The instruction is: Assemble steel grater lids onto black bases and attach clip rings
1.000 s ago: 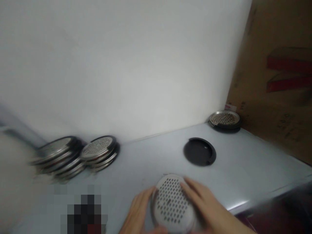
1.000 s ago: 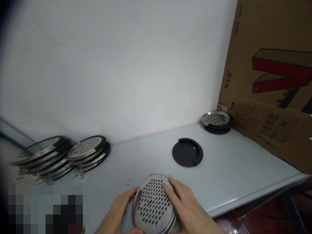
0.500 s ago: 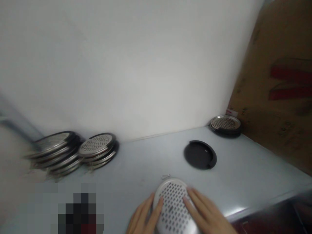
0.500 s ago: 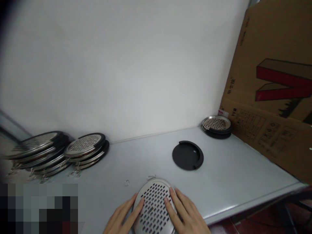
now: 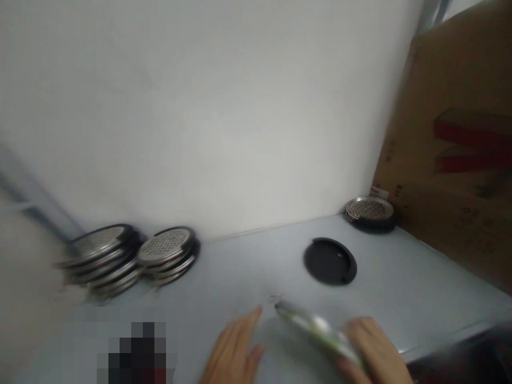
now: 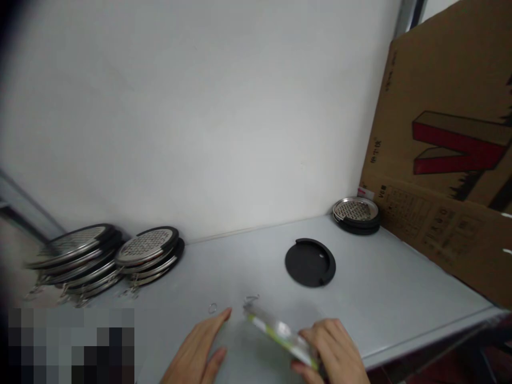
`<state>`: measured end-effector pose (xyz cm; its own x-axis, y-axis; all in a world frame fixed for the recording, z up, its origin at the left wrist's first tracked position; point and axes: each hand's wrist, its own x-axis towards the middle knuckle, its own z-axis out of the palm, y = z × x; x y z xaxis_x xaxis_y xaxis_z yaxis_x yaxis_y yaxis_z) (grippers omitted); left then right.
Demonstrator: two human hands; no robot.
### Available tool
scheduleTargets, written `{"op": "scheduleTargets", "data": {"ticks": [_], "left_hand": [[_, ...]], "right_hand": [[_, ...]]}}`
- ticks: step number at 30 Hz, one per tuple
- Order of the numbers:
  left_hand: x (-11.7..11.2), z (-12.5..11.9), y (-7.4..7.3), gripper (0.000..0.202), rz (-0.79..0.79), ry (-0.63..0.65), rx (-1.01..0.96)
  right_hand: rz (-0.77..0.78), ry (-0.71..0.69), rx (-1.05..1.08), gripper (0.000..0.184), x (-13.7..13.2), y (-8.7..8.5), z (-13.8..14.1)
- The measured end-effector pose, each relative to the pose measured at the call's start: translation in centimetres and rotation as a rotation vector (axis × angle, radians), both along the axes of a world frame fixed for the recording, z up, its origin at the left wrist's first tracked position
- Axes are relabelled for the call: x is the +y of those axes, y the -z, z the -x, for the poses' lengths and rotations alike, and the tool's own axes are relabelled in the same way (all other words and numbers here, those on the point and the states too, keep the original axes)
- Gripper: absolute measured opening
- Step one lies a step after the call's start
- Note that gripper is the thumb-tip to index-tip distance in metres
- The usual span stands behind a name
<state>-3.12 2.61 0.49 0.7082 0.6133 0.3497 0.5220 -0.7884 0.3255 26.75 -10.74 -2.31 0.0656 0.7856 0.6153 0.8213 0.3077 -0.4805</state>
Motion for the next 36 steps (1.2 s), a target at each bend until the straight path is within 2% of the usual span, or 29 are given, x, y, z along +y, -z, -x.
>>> {"op": "scheduleTargets", "data": {"ticks": [3, 5, 7, 9, 12, 15, 21, 25, 31, 36], "left_hand": [[1.9, -3.0, -2.9, 0.042, 0.048, -0.090, 0.107], [2.6, -5.4, -4.5, 0.035, 0.134, -0.099, 0.220], [3.3, -7.5, -5.5, 0.027, 0.210, -0.095, 0.285], [4.1, -8.8, -5.9, 0.020, 0.266, -0.084, 0.302], [5.3, -9.2, -5.5, 0.012, 0.331, -0.052, 0.291], [6.2, -8.4, -4.9, 0.006, 0.389, -0.030, 0.262], [6.2, -6.2, -4.8, 0.010, 0.445, -0.077, 0.194], [5.3, -5.2, -4.7, 0.019, 0.463, -0.106, 0.155], [3.4, -4.5, -3.7, 0.040, 0.532, -0.138, 0.097], [2.4, -4.2, -3.2, 0.032, 0.547, -0.120, 0.068]], "right_hand": [[0.262, 0.120, 0.344, 0.040, 2.1, -3.3, -0.3], [0.354, 0.149, 0.477, 0.049, 3.5, -4.5, -0.8], [0.442, 0.158, 0.489, 0.055, 4.6, -4.7, -1.4], [0.497, 0.200, 0.409, 0.055, 4.9, -4.1, -2.0], [0.535, 0.272, 0.250, 0.052, 4.4, -2.9, -2.6], [0.540, 0.279, 0.136, 0.051, 3.4, -2.0, -2.6], [0.335, 0.288, -0.032, 0.049, 2.6, -1.2, -1.0], [0.341, 0.258, 0.002, 0.045, 3.2, -1.3, 0.1], [0.377, 0.254, 0.063, 0.044, 3.9, -1.5, 1.0], [0.377, 0.196, 0.182, 0.040, 3.8, -2.2, 1.9]]}}
